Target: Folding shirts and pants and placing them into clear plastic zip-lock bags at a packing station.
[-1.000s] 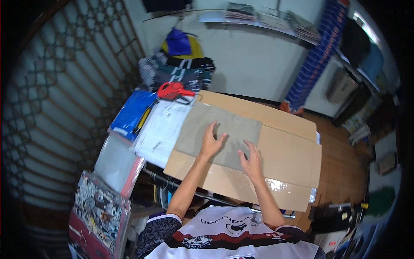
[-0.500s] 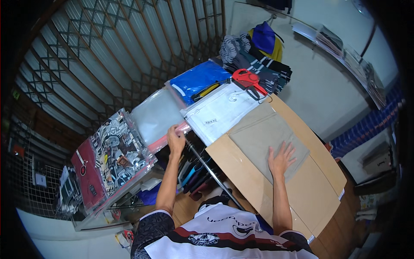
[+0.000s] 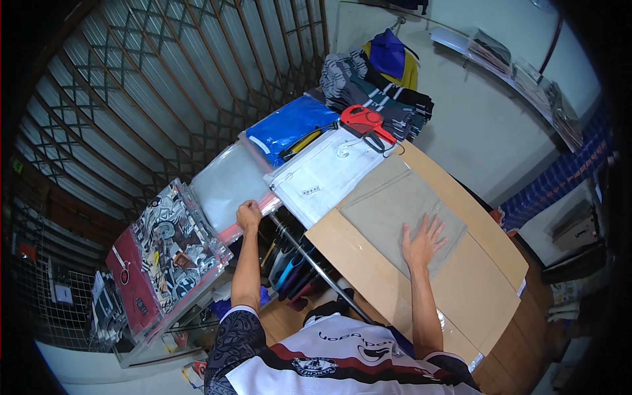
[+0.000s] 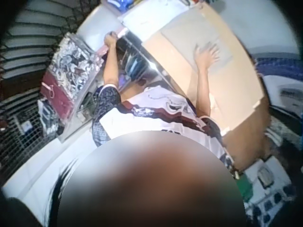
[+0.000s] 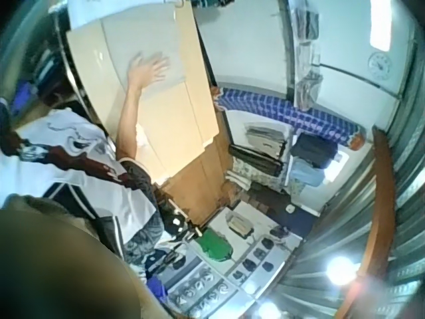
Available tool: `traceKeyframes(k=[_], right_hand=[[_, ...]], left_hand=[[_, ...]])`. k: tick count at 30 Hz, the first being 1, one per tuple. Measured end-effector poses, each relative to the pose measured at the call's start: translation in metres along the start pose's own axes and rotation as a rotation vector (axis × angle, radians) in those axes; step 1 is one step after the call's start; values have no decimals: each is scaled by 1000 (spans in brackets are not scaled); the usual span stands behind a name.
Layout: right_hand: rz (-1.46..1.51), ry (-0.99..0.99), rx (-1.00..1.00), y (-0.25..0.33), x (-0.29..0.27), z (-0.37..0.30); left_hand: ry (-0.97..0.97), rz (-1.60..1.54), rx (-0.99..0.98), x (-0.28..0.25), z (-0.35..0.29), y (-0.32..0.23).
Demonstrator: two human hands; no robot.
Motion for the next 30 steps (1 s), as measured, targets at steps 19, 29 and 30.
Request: traceKeyframes(k=[19,29,30], right_hand=[[304,24,-39,-25,-23,-22],[857,92,98,-106,-119,-86],[812,43,135,-121,-132,-91]], left_hand=[[94,-629,434,-137,-176,-187],[844,-753,720,-116,-428,-299],[918,-788,748,-119,-454,-305]])
Point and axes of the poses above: each hand's wrist, its own z-axis towards the middle knuckle, its own x-axis out of the palm, y = z × x, the point moved 9 cm from there along z, towards the middle knuckle, and after that the axes turned 15 degrees about -y, right-handed, at the moved point
